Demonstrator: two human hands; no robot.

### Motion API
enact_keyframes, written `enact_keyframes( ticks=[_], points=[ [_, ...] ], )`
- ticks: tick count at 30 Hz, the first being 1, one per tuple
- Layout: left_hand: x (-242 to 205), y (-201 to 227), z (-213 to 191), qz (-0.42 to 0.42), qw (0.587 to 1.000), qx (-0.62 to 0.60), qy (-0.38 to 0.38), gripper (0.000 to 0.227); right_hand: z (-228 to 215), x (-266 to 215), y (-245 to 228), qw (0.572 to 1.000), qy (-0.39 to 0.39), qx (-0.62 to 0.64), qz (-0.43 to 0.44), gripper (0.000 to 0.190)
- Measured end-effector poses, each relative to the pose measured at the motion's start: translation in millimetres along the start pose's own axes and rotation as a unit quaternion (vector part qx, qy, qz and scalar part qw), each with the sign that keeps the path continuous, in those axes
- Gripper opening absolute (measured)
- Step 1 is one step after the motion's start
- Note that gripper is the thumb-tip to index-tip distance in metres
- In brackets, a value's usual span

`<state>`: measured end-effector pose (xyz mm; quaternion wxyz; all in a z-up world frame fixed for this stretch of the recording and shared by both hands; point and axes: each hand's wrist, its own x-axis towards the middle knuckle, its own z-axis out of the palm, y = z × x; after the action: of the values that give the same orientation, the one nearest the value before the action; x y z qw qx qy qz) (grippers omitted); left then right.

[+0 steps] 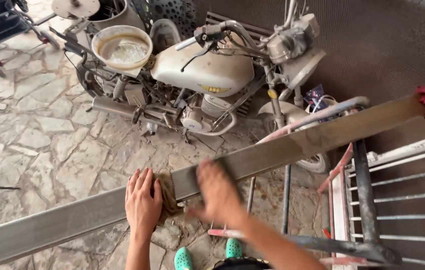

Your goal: Sanding a long metal beam with sandpaper and wiping it down with a cloth in an outdoor workshop.

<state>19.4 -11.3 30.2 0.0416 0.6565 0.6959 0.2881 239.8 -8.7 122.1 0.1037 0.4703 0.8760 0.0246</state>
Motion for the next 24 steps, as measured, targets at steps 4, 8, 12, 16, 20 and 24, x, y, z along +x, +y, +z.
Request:
enact_keyframes(
  ticks=[4, 8, 12, 16, 20, 24],
  points=[
    [5.0, -2.7, 1.3, -0.004, 1.0, -0.01, 0.0, 0.048, -19.8, -33.8, 26.6, 0.958, -0.161, 0.231, 0.048, 0.125],
    [-1.3, 0.7, -0.8, -0.009, 1.0, -0.013, 0.003, 0.047, 12.3, -9.1, 84.0, 0.98, 0.01, 0.069, 0.185, 0.114],
    [2.0, 0.4, -2.3, -0.016, 1.0, -0.021, -0.013, 0.049, -32.7, 17.2, 0.0, 0.996, -0.078, -0.039, 0.033, 0.128],
    [2.0, 0.4, -3.3, -0.038, 0.998, -0.033, -0.043, 0.051, -20.4, -28.5, -5.7, 0.958, -0.18, 0.224, 0.019, 0.119],
    [-1.5, 1.9, -6.4, -0.013, 0.999, -0.029, -0.013, 0.049, 16.1, -9.3, 48.6, 0.985, 0.014, 0.065, 0.156, 0.118],
    [-0.4, -0.5, -3.3, 0.008, 1.0, -0.024, 0.008, 0.048, -27.7, 17.9, -7.1, 0.993, -0.092, -0.065, 0.036, 0.126]
  ],
)
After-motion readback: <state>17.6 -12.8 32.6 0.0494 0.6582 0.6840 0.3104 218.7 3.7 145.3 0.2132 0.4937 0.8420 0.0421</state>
